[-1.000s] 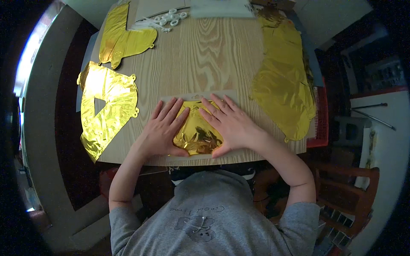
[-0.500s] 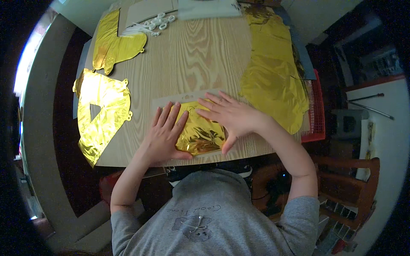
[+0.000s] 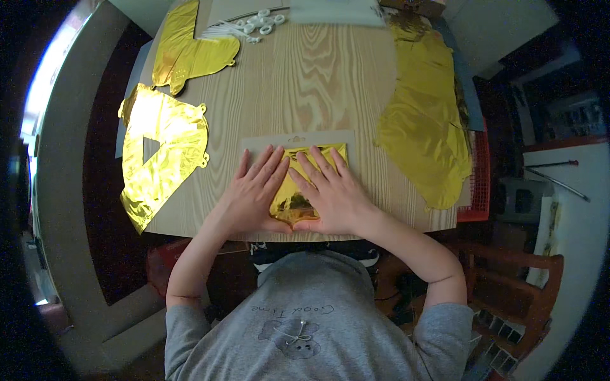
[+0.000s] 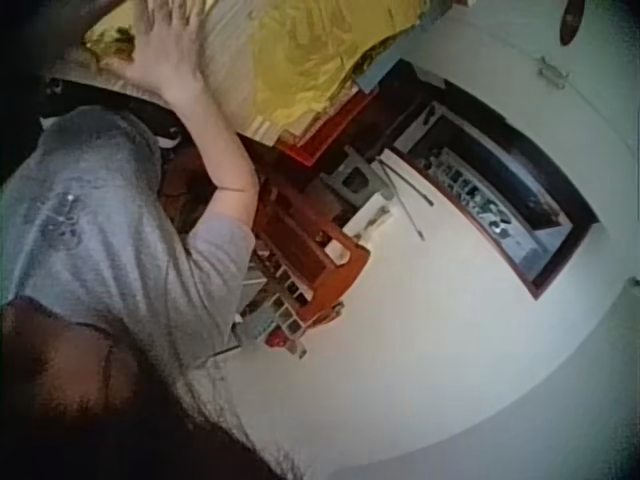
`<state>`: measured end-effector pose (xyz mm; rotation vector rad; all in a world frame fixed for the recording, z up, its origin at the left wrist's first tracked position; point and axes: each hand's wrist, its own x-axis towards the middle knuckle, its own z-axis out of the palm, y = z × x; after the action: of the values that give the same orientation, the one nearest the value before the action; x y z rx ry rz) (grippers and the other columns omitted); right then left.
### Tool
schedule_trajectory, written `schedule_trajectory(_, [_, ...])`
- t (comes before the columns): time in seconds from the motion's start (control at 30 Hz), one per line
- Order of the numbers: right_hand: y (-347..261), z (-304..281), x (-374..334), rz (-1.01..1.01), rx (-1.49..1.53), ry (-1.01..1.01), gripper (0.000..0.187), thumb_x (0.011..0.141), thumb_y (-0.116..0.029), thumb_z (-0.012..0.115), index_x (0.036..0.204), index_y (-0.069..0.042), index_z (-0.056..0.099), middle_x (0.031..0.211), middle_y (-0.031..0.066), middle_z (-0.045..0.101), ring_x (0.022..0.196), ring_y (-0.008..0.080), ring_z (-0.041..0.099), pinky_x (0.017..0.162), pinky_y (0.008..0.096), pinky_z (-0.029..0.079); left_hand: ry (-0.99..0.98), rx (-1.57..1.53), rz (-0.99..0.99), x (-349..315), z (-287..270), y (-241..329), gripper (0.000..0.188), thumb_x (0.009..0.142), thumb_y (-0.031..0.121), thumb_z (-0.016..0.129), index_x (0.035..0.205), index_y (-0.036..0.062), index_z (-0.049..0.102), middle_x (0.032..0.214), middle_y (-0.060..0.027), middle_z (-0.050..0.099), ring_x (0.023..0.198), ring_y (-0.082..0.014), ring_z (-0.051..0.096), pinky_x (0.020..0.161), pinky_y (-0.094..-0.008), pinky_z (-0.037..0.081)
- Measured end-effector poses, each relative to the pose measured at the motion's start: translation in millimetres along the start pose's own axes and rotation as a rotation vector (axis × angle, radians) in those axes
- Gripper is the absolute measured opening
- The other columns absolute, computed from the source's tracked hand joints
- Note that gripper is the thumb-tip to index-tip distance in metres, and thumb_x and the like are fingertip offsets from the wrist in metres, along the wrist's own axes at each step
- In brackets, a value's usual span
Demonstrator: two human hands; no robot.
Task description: Folding deflated gold foil balloons into squares around cardboard inserts.
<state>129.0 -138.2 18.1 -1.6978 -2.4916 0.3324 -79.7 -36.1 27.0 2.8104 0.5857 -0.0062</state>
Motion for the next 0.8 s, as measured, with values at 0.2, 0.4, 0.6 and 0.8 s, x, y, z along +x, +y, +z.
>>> schedule_trajectory(0.2, [0.6, 2.1, -1.5, -0.01, -0.014, 0.009, 0.094, 0.083, -0.073, 0.048, 0.149, -0.009, 0.033, 0.157, 0.0215, 0.022, 0.147, 0.0408, 0.012, 0.118, 0.0577, 0.007, 0.137, -0.103, -0.06, -49.3, -10.9, -16.2, 0.07, 0.08, 0.04, 0.071, 0.137, 0.0057, 0.048, 0.145, -0.0155, 0.044, 0.141, -0.0344, 0.033, 0.116, -0.0557, 0.021])
schedule_trajectory(0.4, [0.6, -1.0, -0.4, -0.009, -0.016, -0.017, 0.093, 0.083, -0.073, 0.047, 0.149, -0.009, 0.033, 0.157, 0.0207, 0.021, 0.147, 0.0411, 0.012, 0.118, 0.0575, 0.007, 0.121, -0.09, 0.04, -83.2, -9.6, -1.0, 0.039, 0.075, 0.02, 0.072, 0.113, 0.017, 0.067, 0.128, -0.0075, 0.056, 0.126, -0.0271, 0.05, 0.111, -0.0504, 0.034])
schedule_trajectory(0.6, [0.4, 0.0, -0.1, -0.015, -0.034, 0.008, 0.091, 0.083, -0.074, 0.047, 0.149, -0.011, 0.036, 0.156, 0.0196, 0.024, 0.146, 0.0412, 0.016, 0.117, 0.0583, 0.011, 0.136, -0.06, 0.041, -81.8, -4.4, 3.0, 0.047, 0.074, 0.025, 0.074, 0.119, 0.0195, 0.064, 0.129, -0.0056, 0.054, 0.125, -0.0252, 0.049, 0.111, -0.0508, 0.034])
schedule_trajectory(0.8, [-0.7, -3.0, -0.1, -0.018, -0.038, 0.006, 0.092, 0.082, -0.074, 0.048, 0.148, -0.012, 0.037, 0.157, 0.0187, 0.024, 0.145, 0.0418, 0.016, 0.116, 0.0591, 0.011, 0.124, -0.021, 0.039, -77.9, -5.0, 4.0, 0.047, 0.077, 0.031, 0.073, 0.122, 0.0217, 0.062, 0.131, -0.0043, 0.052, 0.127, -0.0242, 0.047, 0.111, -0.0532, 0.032])
